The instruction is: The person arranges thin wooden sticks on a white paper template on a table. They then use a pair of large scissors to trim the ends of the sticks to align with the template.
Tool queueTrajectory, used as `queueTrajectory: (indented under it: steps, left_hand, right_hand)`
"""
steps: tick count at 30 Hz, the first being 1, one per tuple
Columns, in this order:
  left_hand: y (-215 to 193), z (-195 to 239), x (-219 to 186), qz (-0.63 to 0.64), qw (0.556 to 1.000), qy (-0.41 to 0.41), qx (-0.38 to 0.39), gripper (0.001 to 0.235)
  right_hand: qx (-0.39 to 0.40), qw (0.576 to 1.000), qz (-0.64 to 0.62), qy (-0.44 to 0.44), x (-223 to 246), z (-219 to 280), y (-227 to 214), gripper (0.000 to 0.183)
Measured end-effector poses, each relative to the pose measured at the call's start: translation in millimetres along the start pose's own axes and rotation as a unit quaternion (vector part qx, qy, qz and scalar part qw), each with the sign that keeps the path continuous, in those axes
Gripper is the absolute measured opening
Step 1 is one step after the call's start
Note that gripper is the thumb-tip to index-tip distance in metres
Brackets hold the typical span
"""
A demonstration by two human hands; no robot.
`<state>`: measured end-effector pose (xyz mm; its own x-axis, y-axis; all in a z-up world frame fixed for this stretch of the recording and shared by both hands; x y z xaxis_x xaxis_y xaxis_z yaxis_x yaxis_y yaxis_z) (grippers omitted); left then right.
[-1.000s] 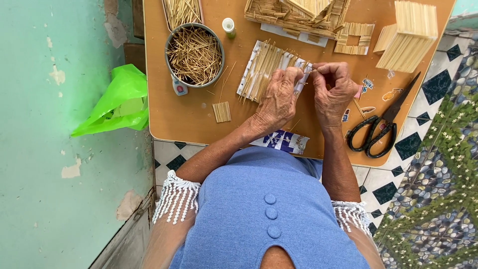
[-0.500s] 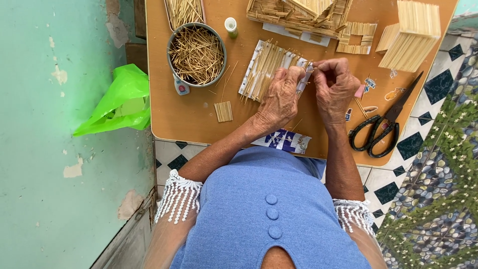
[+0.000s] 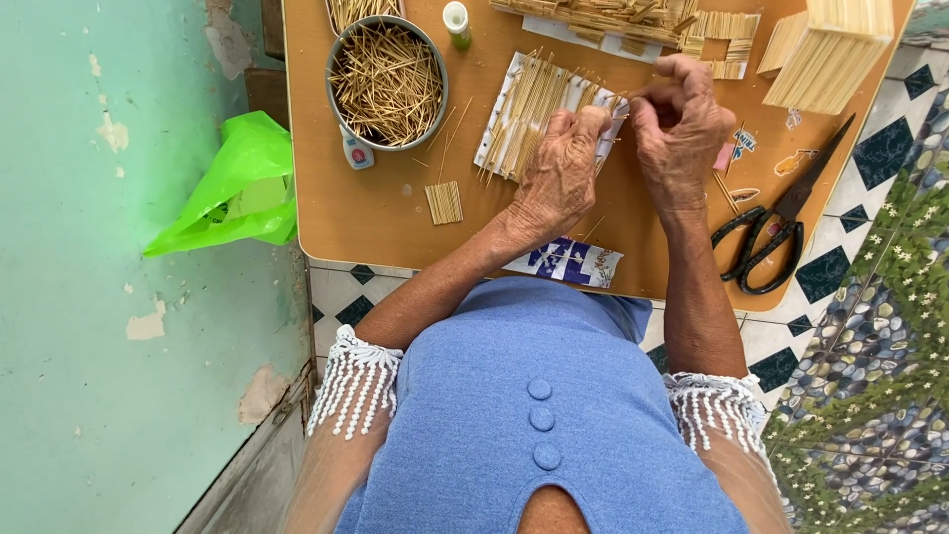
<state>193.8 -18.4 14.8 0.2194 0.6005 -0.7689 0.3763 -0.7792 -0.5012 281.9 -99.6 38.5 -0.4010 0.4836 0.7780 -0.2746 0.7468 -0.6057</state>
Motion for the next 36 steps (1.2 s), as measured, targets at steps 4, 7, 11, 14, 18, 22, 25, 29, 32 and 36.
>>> queueTrajectory:
  steps: [4, 7, 11, 14, 18, 22, 25, 29, 32, 36]
  left_hand:
    - [2, 3, 5, -0.004, 1.0, -0.018, 0.006, 0.038]
    - [4, 4, 7, -0.009, 1.0, -0.023, 0.013, 0.041]
    - [3, 4, 7, -0.007, 1.0, -0.022, 0.01, 0.044]
    - [4, 4, 8, -0.008, 1.0, -0.027, 0.014, 0.043]
    - [2, 2, 7, -0.003, 1.0, -0.019, 0.012, 0.039]
    - [1, 2, 8, -0.005, 0.999, -0.031, 0.022, 0.041]
    - [1, 2, 10, 0.017, 0.999, -0.043, 0.025, 0.044]
    - [-2, 0, 9, 0.006, 0.998, -0.05, 0.03, 0.039]
    - [3, 4, 14, 0.017, 0.997, -0.063, 0.035, 0.038]
    - [17, 16, 31, 0.063, 0.99, -0.119, 0.047, 0.038]
  right_hand:
    - [-0.001, 1.0, -0.023, 0.0, -7, -1, 1, 0.009]
    - [-0.019, 1.0, -0.007, 0.012, -3, -2, -6, 0.01]
    - [-0.006, 0.998, -0.058, -0.002, 0, 0, -4, 0.01]
    - [-0.01, 0.998, -0.061, -0.017, -5, 3, 0, 0.01]
    - [-0.028, 0.999, -0.008, -0.045, -3, 7, 3, 0.008]
    - [-0.026, 0.998, 0.003, -0.053, -4, 6, 5, 0.01]
    - [-0.037, 0.992, 0.034, -0.114, 3, 9, 8, 0.01]
    - [-0.032, 0.986, 0.047, -0.156, 19, 13, 8, 0.017]
    - [-0.041, 0.989, 0.054, -0.134, -4, 15, 12, 0.011]
    - [-0.041, 0.996, 0.023, -0.078, -8, 10, 9, 0.011]
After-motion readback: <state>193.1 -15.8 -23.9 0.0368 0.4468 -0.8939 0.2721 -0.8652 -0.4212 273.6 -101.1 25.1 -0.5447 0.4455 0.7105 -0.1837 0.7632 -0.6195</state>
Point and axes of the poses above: each hand's wrist, its own z-axis away from the middle knuckle, its own y-axis out of the palm, x = y × z, the point moved 9 cm from there along -z, towards the middle knuckle, and after that the axes turned 13 degrees about y, right-handed, at the moved point
